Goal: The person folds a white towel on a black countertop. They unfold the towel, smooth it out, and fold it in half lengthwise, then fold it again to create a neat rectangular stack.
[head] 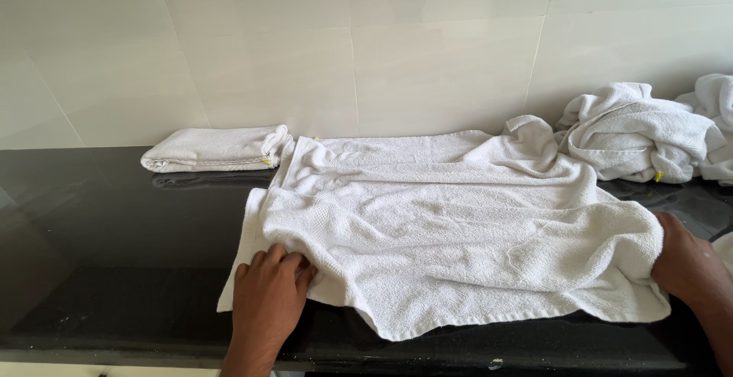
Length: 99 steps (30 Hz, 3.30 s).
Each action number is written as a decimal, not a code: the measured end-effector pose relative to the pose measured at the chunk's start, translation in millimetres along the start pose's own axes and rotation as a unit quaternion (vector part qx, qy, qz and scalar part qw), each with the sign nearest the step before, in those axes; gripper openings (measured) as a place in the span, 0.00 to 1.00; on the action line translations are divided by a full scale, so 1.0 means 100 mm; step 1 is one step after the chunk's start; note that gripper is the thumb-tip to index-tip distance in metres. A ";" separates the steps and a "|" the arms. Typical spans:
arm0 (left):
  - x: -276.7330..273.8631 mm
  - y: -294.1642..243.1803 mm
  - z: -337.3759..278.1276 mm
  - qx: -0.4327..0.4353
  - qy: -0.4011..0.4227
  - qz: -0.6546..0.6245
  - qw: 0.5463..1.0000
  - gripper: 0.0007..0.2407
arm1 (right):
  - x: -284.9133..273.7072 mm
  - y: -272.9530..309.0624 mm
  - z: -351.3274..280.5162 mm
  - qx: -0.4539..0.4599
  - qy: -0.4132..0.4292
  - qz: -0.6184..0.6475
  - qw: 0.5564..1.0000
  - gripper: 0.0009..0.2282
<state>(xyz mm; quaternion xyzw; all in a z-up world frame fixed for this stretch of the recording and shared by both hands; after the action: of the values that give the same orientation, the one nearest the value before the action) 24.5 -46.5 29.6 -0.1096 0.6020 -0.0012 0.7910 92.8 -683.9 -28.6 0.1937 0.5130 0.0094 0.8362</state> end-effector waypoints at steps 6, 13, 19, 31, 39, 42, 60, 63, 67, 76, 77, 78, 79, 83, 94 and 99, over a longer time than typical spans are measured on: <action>0.01 -0.02 -0.06 -0.012 -0.003 -0.004 1.000 0.14 | -0.02 0.03 0.00 0.020 0.020 0.001 1.000 0.31; 0.23 0.42 0.03 -0.193 0.036 -0.275 0.941 0.12 | -0.03 0.06 -0.07 0.028 0.039 -0.040 0.998 0.31; 0.03 1.17 0.06 -0.205 -0.240 -0.113 0.942 0.13 | -0.05 0.04 -0.07 0.031 0.021 -0.017 0.999 0.36; 0.14 1.13 0.06 -0.242 0.070 -0.166 0.953 0.18 | 0.05 -0.06 0.00 0.045 0.028 -0.021 0.998 0.37; 0.03 1.30 -0.02 -0.266 0.009 -0.400 0.877 0.16 | 0.03 -0.20 0.14 0.019 0.073 0.109 0.991 0.25; -0.01 1.39 0.13 -0.261 0.015 -0.605 0.752 0.15 | -0.13 -0.45 0.33 0.101 0.123 0.323 0.933 0.23; -0.13 1.42 0.87 -0.156 0.097 -0.756 0.628 0.19 | -0.77 0.67 0.21 0.087 0.168 0.445 0.875 0.32; -0.22 1.37 0.85 -0.069 0.117 -0.733 0.667 0.24 | -0.87 0.75 0.16 0.020 0.179 0.367 0.913 0.36; -0.18 1.40 0.85 -0.119 0.105 -0.659 0.736 0.24 | -0.81 0.80 0.14 -0.027 0.230 0.307 0.923 0.38; -0.28 1.58 0.91 -0.130 -0.093 -0.408 0.899 0.11 | -0.81 0.43 0.46 0.087 0.080 0.146 0.982 0.25; -0.33 1.61 0.92 -0.111 -0.115 -0.388 0.907 0.13 | -0.80 0.38 0.51 0.090 0.069 0.133 0.985 0.25; -0.37 1.62 0.92 -0.093 -0.137 -0.369 0.915 0.15 | -0.81 0.33 0.56 0.091 0.058 0.120 0.987 0.25; -0.38 1.64 0.93 -0.084 -0.137 -0.398 0.903 0.15 | -0.82 0.27 0.61 0.093 0.047 0.107 0.989 0.26; -0.38 1.66 0.94 -0.079 -0.123 -0.482 0.864 0.13 | -0.80 0.13 0.79 0.044 0.094 0.117 0.988 0.21; -1.28 1.37 1.53 0.034 -0.091 -0.568 0.817 0.15 | -2.02 0.18 1.50 0.155 0.115 0.252 0.948 0.12; -2.15 1.22 1.88 0.157 -0.134 -0.562 0.801 0.18 | -2.56 0.36 1.83 0.124 0.066 0.420 0.897 0.02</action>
<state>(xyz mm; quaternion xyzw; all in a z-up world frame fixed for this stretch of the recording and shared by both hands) 128.1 134.1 260.4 -0.3024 0.3142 -0.5252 0.7307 135.7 -763.0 274.7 0.4921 0.4346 0.3089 0.6881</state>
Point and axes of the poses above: each hand's wrist, its own z-axis towards the middle knuckle, its own x-axis out of the palm, y = z × x, the point moved 6 cm from there along z, towards the middle knuckle, and after that the axes turned 5 degrees about -x, right-handed, at the moved point
